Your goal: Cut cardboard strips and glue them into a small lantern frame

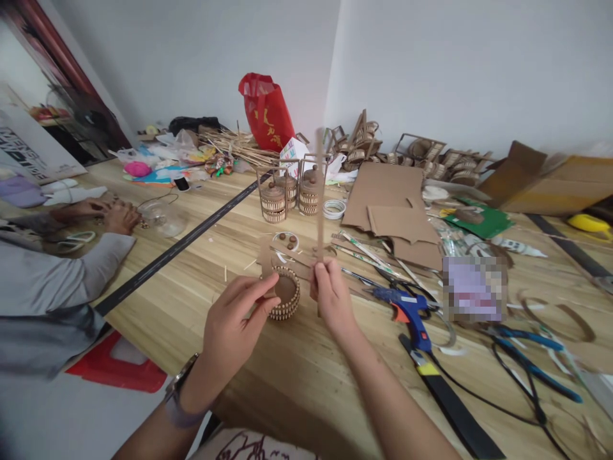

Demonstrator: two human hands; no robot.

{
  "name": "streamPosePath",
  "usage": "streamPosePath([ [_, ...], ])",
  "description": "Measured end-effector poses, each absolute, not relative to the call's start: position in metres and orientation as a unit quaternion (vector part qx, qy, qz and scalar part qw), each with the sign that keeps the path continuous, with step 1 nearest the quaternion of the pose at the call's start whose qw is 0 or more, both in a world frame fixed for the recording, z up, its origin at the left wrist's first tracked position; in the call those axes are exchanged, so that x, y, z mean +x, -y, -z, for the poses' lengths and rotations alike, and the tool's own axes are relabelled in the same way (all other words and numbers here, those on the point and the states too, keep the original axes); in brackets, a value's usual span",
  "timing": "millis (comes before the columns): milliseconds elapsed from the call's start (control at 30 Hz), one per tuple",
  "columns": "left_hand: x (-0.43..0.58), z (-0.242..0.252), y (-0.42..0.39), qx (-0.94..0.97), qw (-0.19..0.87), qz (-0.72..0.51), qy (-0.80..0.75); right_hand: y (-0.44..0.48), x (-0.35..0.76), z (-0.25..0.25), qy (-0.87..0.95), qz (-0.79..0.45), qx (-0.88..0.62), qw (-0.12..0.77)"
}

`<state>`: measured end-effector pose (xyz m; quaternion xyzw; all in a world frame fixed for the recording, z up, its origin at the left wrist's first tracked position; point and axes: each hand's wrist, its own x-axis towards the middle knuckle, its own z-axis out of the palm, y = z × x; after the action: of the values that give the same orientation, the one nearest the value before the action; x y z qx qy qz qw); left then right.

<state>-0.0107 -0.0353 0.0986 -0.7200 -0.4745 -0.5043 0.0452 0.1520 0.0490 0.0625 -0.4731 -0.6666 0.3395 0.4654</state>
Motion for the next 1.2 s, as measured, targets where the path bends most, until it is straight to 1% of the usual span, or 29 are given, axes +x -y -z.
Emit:
streamPosePath([
  [67, -0.012, -0.097, 0.035, -0.725, 0.044, 0.499, 0.473, -0.039, 0.159, -0.068, 0.665, -0.325, -0.454, 0.496],
  [133, -0.014, -0.097, 0.035, -0.732, 0.045, 0.494, 0.467, -0.027, 0.164, -0.072, 0.685, -0.313, -0.423, 0.503],
  [300, -0.018, -0.102, 0.035, -0.746, 0.026, 0.471, 0.471, 0.003, 0.159, -0.067, 0.753, -0.319, -0.362, 0.447],
  [467, -0.018, -0.106, 0.037, -0.742, -0.027, 0.472, 0.475, 0.008, 0.147, -0.051, 0.762, -0.284, -0.368, 0.451],
  [600, -0.011, -0.098, 0.037, -0.725, -0.042, 0.488, 0.484, 0.003, 0.145, -0.049, 0.784, -0.244, -0.361, 0.443],
  [733, 0.004, -0.088, 0.038, -0.703, -0.016, 0.525, 0.479, 0.001, 0.151, -0.048, 0.794, -0.203, -0.370, 0.437],
  [900, 0.018, -0.079, 0.039, -0.690, 0.034, 0.543, 0.478, -0.004, 0.160, -0.043, 0.806, -0.158, -0.373, 0.431],
  [1033, 0.020, -0.073, 0.040, -0.677, 0.034, 0.565, 0.470, -0.006, 0.163, -0.045, 0.824, -0.152, -0.365, 0.405],
  [1200, 0.018, -0.070, 0.040, -0.673, 0.033, 0.589, 0.447, -0.008, 0.162, -0.052, 0.842, -0.113, -0.346, 0.399],
])
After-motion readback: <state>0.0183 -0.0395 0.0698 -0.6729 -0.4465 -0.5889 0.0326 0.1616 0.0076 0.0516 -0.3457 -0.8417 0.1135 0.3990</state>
